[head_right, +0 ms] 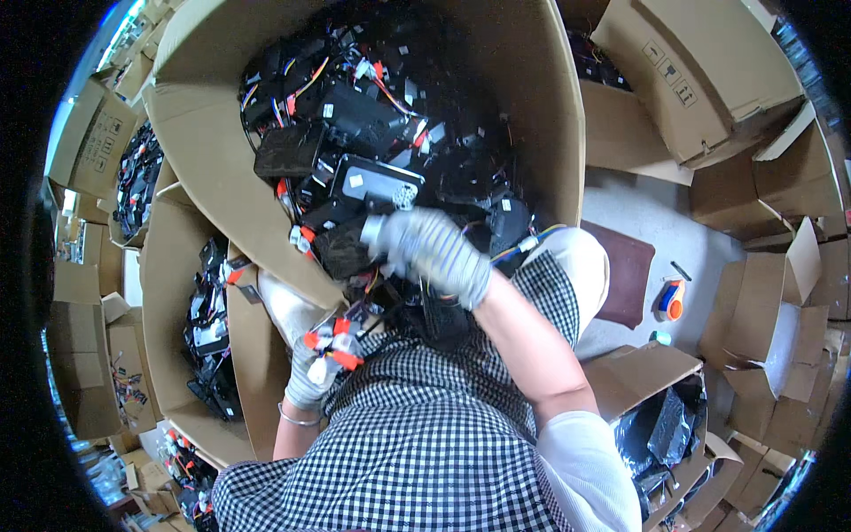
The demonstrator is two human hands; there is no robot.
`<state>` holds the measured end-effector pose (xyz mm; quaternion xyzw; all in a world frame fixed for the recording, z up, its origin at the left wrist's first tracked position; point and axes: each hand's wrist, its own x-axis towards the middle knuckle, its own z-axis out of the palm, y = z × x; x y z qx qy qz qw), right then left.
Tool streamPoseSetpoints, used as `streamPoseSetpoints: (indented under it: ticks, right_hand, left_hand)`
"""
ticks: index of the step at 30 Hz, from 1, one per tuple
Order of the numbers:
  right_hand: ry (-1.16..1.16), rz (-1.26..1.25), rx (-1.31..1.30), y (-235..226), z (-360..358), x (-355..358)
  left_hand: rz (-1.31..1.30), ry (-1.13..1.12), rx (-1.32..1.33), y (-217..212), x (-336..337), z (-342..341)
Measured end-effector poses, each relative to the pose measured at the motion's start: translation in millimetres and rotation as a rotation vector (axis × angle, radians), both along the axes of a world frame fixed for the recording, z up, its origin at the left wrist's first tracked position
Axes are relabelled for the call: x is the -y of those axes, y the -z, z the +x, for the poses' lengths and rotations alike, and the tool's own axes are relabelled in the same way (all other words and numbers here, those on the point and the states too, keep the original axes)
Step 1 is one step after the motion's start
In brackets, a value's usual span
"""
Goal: The person sorts electronic components with wiring and screens by hand, transferring them from one cardboard box into other cardboard boxes.
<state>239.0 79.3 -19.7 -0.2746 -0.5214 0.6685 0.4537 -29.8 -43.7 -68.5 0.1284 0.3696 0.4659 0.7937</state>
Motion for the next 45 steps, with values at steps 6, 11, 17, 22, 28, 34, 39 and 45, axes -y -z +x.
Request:
streamPoseSetpoints:
  ticks: [6, 11, 17, 22, 28, 34, 39, 45]
  right_hand:
    - [0.661, 0.186, 0.744, 64.6, -3.4, -183.4]
    - [0.609, 0.183, 0.588, 191.5, 85.7, -265.6]
    - [0.441, 0.117, 0.333, 56.5, 40.2, -141.8]
    - [0.468, 0.556, 0.642, -5.4, -2.3, -11.8]
    - [0.36, 0.646, 0.668, 24.4, -48.3, 60.0]
    - [0.391, 0.81, 0.645, -5.2, -28.0, 55.3]
    - [-0.001, -0.173, 0.21, -51.3, -17.4, 56.2]
    - [0.271, 0.678, 0.647, -50.9, -32.8, 30.2]
  left_hand:
    - [0.254, -0.105, -0.272, -15.4, -6.3, 3.8]
    - [0.456, 0.012, -0.613, -41.5, -36.2, 45.2]
    - [0.378, 0.014, -0.726, -44.0, -14.8, 21.8]
    - [0.334, -0.313, -0.338, -33.2, -42.0, 39.2]
    - [0.503, -0.408, -0.228, -75.4, -61.0, 70.1]
    - [0.607, -0.336, -0.511, -83.9, -57.4, 60.0]
    - [0.745, -0.313, -0.923, -59.5, -57.6, 46.1]
    - [0.843, -0.073, -0.9, -46.0, -41.9, 29.9]
